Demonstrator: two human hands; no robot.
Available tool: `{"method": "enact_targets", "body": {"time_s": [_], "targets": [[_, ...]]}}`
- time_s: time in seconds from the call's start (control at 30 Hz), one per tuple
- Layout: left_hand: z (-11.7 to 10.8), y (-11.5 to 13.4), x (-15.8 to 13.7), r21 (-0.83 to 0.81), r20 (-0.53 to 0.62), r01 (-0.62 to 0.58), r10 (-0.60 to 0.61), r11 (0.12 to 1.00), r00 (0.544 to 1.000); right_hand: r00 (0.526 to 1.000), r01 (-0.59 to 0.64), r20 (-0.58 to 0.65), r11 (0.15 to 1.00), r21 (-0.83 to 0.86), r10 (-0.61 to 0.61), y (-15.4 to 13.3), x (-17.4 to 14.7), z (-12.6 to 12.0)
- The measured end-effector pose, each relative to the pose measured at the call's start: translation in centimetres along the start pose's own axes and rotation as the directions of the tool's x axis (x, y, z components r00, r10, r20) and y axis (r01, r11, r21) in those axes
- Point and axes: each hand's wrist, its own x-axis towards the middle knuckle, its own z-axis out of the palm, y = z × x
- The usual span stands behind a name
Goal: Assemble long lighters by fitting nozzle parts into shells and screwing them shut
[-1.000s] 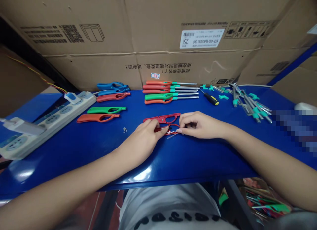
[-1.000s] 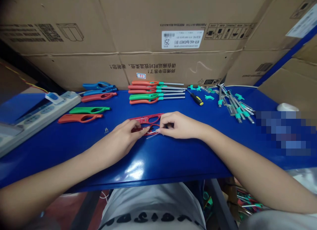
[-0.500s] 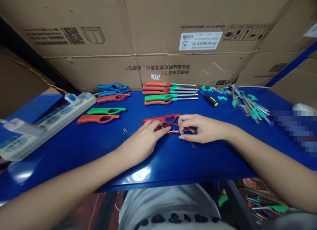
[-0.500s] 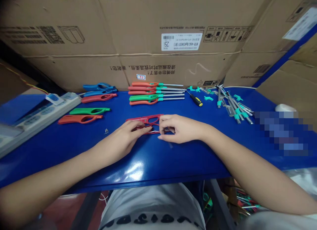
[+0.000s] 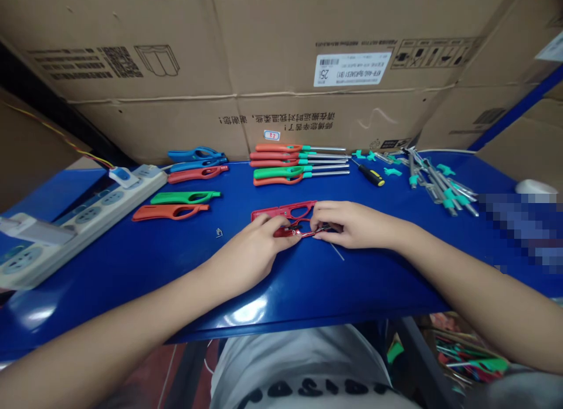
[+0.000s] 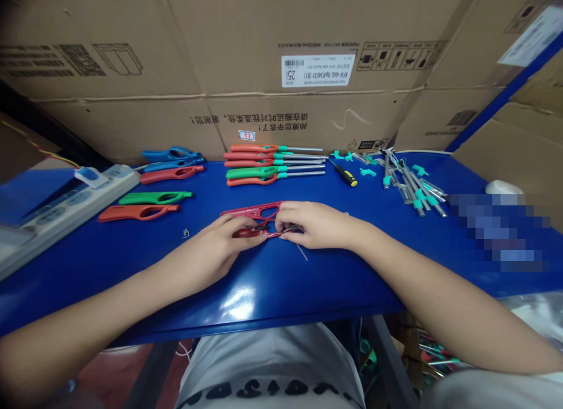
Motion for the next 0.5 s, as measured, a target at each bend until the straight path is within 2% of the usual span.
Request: {"method": "enact_targets", "body": {"time_s": [0.27, 0.5], "targets": [[-0.29, -0.25, 0.17, -0.067, -0.104, -0.03, 0.023, 0.997, 0.994, 1.0, -0.013, -0.002, 0.999, -0.038, 0.013, 0.07, 0.1, 0.23], [-0.26, -0.5, 0.19, -0.094, -0.086, -0.028, 0.02, 0.995, 0.996, 1.0, -0.001, -0.022, 0.999, -0.04, 0.0, -0.07, 0.19, 0.67]]}}
